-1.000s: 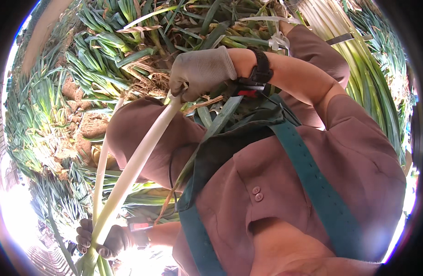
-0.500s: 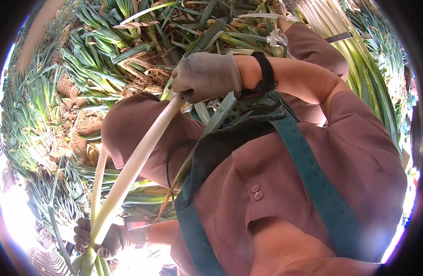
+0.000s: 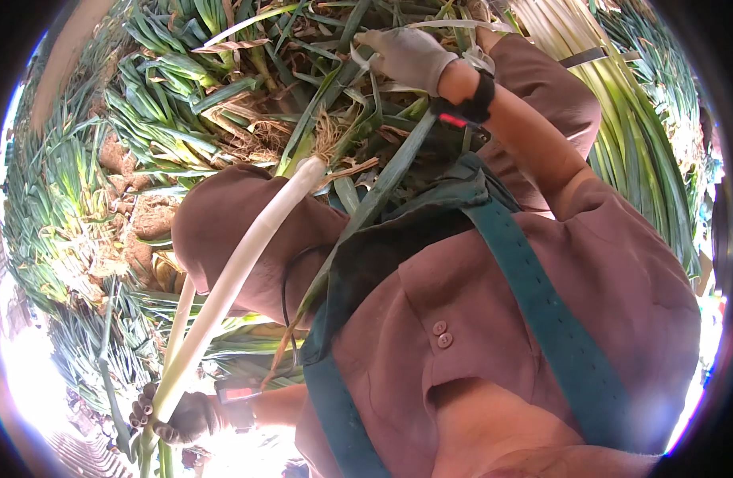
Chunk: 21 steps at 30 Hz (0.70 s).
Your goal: Cleaning and trimming leeks in an agricultural setting.
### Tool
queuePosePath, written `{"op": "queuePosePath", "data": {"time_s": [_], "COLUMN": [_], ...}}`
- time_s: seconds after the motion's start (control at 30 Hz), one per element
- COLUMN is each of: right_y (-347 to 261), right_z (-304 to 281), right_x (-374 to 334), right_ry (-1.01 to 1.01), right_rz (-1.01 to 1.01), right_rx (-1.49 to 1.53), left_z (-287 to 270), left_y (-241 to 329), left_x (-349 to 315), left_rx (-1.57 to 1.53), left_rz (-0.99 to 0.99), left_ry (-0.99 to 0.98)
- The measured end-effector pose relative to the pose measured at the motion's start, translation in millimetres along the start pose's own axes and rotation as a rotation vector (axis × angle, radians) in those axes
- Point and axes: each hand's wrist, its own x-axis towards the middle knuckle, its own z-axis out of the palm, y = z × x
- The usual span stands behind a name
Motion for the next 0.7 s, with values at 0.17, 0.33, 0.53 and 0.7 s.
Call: {"op": "queuePosePath", "data": {"time_s": [0.17,0.33,0.53,0.7], "right_y": [-77.7,-105.9,-116.5,-125.5], "right_z": [-29.5,2.2,-9.4,-15.8], "right_x": [-17.5,-16.9,-7.7,0.4], "right_ry": [-0.028,-0.235,-0.383,-0.503], "right_rz": [-0.589,-0.687,-0.717,-0.710], "right_rx": [0.151,0.227,0.386,0.335], "left_z": [5.2,3.8,-0.2,-1.1], "left_y": [7.9,14.3,12.9,12.8], "left_x": [-2.5,-3.4,-1.8,-3.9], "left_rx": [0.034,0.035,0.055,0.067], "left_rz": [0.002,0.020,0.023,0.013], "left_ry": [0.011,0.016,0.026,0.048]}}
